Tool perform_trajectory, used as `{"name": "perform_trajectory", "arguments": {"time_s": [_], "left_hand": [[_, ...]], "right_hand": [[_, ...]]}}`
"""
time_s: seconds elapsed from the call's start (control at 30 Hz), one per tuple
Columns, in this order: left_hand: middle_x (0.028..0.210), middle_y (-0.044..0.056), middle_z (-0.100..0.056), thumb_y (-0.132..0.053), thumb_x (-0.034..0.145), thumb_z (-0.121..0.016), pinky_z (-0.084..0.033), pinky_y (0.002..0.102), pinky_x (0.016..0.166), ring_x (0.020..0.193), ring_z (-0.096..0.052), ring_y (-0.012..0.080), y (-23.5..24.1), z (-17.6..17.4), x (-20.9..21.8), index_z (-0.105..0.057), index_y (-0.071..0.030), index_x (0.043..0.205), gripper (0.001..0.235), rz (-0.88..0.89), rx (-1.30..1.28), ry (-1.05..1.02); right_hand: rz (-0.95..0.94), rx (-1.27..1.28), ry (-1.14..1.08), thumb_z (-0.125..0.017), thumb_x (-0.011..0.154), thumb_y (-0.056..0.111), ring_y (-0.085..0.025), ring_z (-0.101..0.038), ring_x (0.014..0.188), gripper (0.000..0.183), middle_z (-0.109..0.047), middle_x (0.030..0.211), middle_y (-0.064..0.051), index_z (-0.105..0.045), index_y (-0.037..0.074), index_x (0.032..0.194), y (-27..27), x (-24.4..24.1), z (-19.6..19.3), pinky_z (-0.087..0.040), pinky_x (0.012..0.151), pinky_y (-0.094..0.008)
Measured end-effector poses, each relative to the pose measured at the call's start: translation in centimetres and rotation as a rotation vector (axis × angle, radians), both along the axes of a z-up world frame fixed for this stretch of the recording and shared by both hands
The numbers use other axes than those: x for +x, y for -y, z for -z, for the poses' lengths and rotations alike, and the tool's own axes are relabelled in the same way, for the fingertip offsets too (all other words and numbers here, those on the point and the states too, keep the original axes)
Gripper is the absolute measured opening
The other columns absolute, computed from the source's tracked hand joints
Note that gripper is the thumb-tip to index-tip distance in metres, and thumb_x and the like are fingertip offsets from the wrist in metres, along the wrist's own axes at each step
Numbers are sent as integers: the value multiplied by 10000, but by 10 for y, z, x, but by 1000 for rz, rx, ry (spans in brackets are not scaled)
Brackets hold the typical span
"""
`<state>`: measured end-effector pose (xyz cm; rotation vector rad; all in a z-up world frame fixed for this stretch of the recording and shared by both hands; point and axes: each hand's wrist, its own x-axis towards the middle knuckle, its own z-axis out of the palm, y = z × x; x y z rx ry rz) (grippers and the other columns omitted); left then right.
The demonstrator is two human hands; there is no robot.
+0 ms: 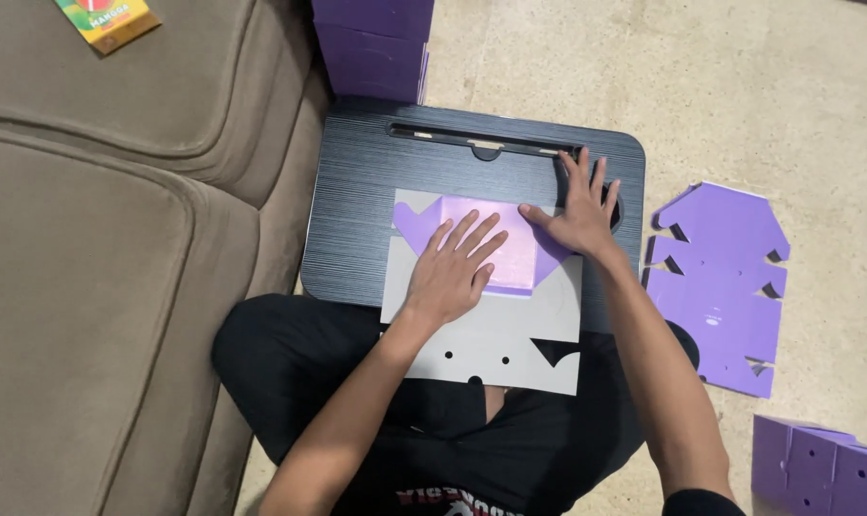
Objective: The person assembles a flat purple cardboard box by folding and interlocking its tabs. They press down on the creases, fold the side flaps, and lock the tabs to form a three-dimensional box.
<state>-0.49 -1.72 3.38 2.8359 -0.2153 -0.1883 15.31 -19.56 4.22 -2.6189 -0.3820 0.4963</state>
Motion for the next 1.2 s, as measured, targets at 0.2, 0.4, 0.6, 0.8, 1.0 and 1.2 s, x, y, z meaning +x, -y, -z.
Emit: {"name": "perform_trajectory", "arguments": {"time_s": [0.2, 0.4, 0.6, 0.8, 1.0, 1.2], "left_hand": [[1686, 139, -219, -556, 914, -515, -214, 498, 1228, 1559, -124, 364, -3, 0, 1, -493, -160, 1491, 700, -211, -152, 90], [1679, 201, -190, -640, 846, -560, -295, 540, 1145, 1530, -208, 398, -12, 5, 10, -360, -155, 1562, 888, -209, -121, 31], [1722, 74, -119, -851, 839, -403, -204, 535, 1148, 1543, -180, 327, -21, -2, 5, -197, -175, 1632, 1062, -165, 24, -34], [1716, 25, -159, -886, 753, -486, -210, 524, 1126, 1528, -189, 367, -19, 1, 3, -244, -203, 1625, 1133, -214, -12, 17], [1716, -43, -156, -908, 738, -449, -35, 647, 1194, 1557, -74, 403, -17, -15, 4, -271, -254, 1618, 1111, -277, -21, -35], [1718, -90, -98, -911, 730, -425, 71, 717, 1190, 1567, -10, 390, -16, -18, 3, -236, -295, 1622, 1100, -280, -1, -105]], "right_hand": [[-8, 52, 0, -748, 832, 549, -421, 117, 1549, 991, 4, 1725, -146, -200, 322, 1626, -3, 2, 8, 177, 1172, -639], [18, 55, -5, -777, 808, 499, -428, 125, 1542, 993, 19, 1722, -156, -211, 399, 1617, -12, 4, 14, 168, 1161, -662], [113, -28, 40, -564, 868, 736, -408, 154, 1545, 956, 31, 1698, -255, -157, 334, 1633, -49, -20, -10, 140, 1147, -714], [132, -63, 66, -617, 812, 797, -485, 129, 1533, 1193, 9, 1657, -371, -134, 88, 1641, -52, -25, -8, 127, 1126, -747], [108, -3, 108, -780, 748, 716, -466, 72, 1544, 1232, -39, 1664, -327, -157, 109, 1621, -33, -13, -1, 31, 1155, -740], [136, 54, 96, -820, 686, 739, -433, 65, 1543, 1222, -52, 1674, -278, -218, 140, 1564, -11, -10, 6, -44, 1169, -729]]}}
